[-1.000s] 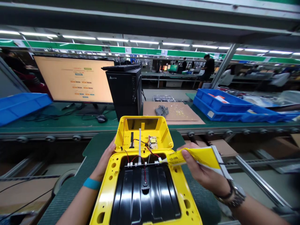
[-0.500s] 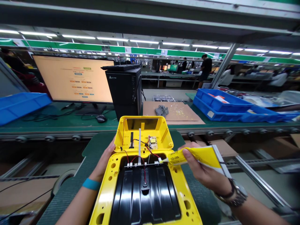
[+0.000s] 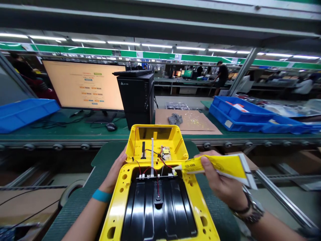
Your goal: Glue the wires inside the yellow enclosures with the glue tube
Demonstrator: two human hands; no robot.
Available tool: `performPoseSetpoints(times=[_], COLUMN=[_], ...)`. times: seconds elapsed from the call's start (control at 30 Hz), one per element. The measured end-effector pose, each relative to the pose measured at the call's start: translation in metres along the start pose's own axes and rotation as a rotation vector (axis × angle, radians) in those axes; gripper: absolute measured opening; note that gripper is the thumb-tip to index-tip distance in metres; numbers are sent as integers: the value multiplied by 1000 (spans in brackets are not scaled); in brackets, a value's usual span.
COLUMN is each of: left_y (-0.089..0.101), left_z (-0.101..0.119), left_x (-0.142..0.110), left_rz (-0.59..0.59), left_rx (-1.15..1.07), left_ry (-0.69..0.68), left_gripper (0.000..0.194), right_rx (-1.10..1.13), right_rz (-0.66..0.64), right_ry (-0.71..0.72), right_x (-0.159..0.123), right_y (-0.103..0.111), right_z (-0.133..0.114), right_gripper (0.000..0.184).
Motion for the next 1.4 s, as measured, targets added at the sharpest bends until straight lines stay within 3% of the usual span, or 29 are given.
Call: performPoseSetpoints(times=[0.17, 0.3, 0.43, 0.53, 0.73, 1.4], left_y=[-8, -19, -19, -19, -11, -5], left_z=[8, 17, 13, 9, 8, 8], left_x=[0, -2, -2, -1, 2, 5], left_rz=[-12, -57, -99, -127, -87, -95], left_rx=[13, 32, 10, -12, 32, 144], left_ry=[-55, -82, -70, -72, -96, -123], left_gripper=[74, 73, 68, 67, 74, 70], right_rx=[88, 117, 196, 220, 229, 110], right_rz=[46, -50, -203, -247, -274, -285], right_ry=[-35, 59, 72, 84, 68, 136], right_x=[9, 20, 22, 20, 18, 20], right_y=[-6, -33, -64, -74, -80, -74], right_z=[-11, -33, -33, -31, -25, -32], right_gripper=[16, 13, 13, 15, 10, 9])
Point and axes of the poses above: each hand's wrist, its own x-axis towards the middle knuckle, its own y-axis out of the back of the hand, z = x × y, the point moved 10 cm from there along x, towards the middle knuckle, and after that the axes turned 4 degrees about -z, right-handed, at the moved point
